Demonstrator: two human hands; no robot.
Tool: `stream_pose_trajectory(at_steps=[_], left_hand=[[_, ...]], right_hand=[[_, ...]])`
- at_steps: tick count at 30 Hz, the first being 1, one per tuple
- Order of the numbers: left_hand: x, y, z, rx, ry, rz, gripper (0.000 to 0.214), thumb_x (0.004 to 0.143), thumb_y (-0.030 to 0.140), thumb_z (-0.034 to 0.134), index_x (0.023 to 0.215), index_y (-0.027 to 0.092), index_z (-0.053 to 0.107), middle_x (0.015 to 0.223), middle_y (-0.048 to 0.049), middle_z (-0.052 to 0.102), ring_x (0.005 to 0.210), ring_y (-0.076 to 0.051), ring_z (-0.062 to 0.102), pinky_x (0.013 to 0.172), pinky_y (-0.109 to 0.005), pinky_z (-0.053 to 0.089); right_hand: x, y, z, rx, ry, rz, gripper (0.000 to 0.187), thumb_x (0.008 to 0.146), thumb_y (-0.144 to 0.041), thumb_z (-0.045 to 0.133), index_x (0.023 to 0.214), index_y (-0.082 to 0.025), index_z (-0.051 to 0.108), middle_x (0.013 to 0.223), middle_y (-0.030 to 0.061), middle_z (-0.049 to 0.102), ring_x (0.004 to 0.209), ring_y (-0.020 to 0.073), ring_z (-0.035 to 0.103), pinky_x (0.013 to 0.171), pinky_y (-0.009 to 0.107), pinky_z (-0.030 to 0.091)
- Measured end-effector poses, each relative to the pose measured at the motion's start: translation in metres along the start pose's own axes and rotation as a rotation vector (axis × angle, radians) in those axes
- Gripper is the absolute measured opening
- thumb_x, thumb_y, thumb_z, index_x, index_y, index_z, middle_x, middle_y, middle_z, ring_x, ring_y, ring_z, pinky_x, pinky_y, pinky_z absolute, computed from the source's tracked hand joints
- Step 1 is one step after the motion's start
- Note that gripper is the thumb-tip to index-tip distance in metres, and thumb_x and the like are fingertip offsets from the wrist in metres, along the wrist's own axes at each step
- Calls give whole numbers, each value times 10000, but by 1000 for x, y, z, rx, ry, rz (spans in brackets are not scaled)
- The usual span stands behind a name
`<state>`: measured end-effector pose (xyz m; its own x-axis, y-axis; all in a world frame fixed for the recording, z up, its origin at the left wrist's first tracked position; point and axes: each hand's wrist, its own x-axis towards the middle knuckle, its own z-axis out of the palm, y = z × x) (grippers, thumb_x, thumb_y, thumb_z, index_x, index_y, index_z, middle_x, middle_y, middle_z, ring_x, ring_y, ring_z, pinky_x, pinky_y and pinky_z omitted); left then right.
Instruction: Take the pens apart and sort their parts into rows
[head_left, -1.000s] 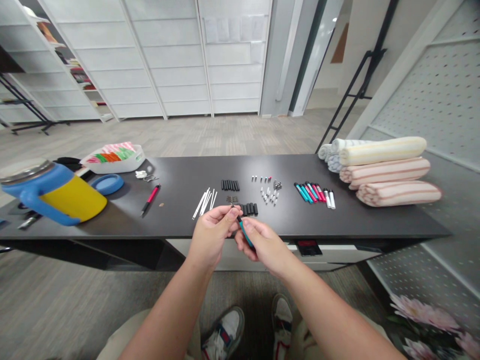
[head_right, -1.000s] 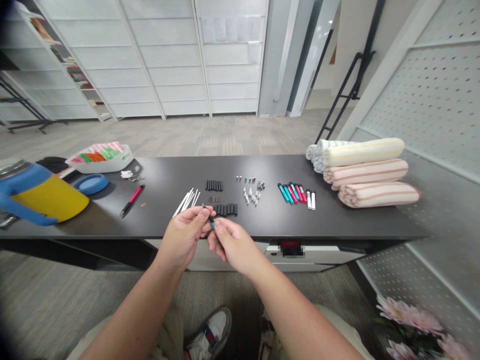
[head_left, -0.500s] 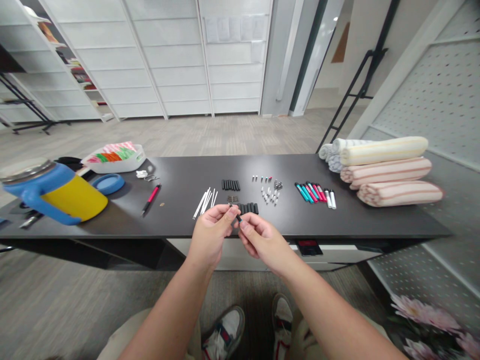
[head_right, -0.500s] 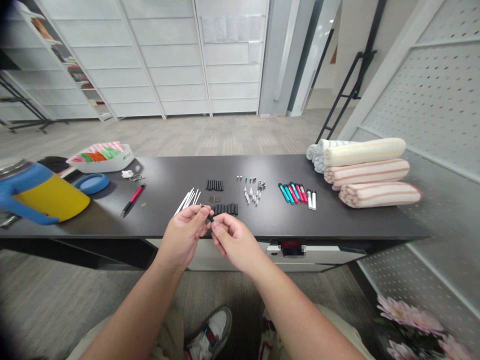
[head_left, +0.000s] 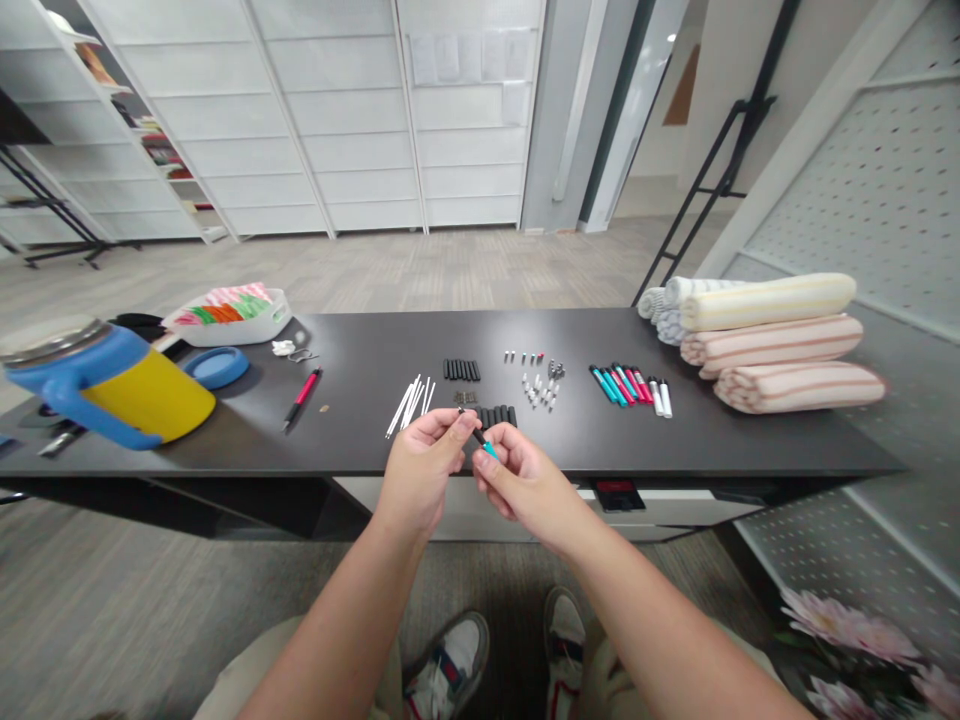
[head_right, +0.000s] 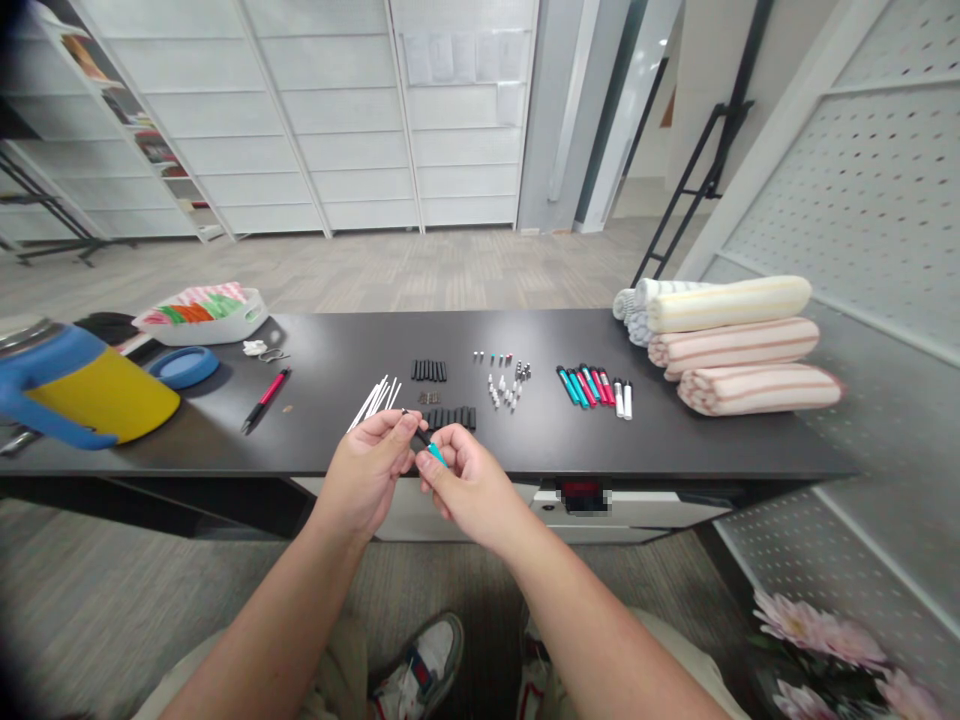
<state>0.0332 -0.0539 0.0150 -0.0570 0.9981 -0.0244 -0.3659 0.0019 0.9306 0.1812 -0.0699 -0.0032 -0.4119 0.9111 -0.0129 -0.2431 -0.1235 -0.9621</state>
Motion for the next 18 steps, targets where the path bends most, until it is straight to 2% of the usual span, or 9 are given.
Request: stream_pose_trajectory(at_steps=[5, 13, 18], left_hand=[[1, 4, 0, -37, 20, 26, 318, 775, 410, 894, 886, 139, 769, 841, -44, 748, 513, -31, 445, 474, -193, 336], [9, 26, -14, -129, 70, 119, 304, 793, 375, 890, 942, 135, 776, 875, -36, 737, 475, 1, 358, 466, -169, 341], [18, 37, -32, -131, 133, 178, 358, 775, 369, 909, 1022, 139, 792, 877, -43, 724, 578, -41, 504, 505, -160, 399]], right_hand=[[-2, 0, -1, -15, -45, 44, 427, 1015, -662, 511, 1092, -244, 546, 643, -100, 436, 442, 65, 296, 400, 174, 247], [-3, -2, 0, -78, 1, 28, 396, 1007, -621, 555, 992, -227, 593, 632, -86, 419, 458, 68, 281, 410, 177, 244], [-1, -1, -3, -97, 26, -3, 360, 1030, -584, 540, 1006, -230, 603, 639, -80, 422, 485, 72, 287, 424, 171, 238]])
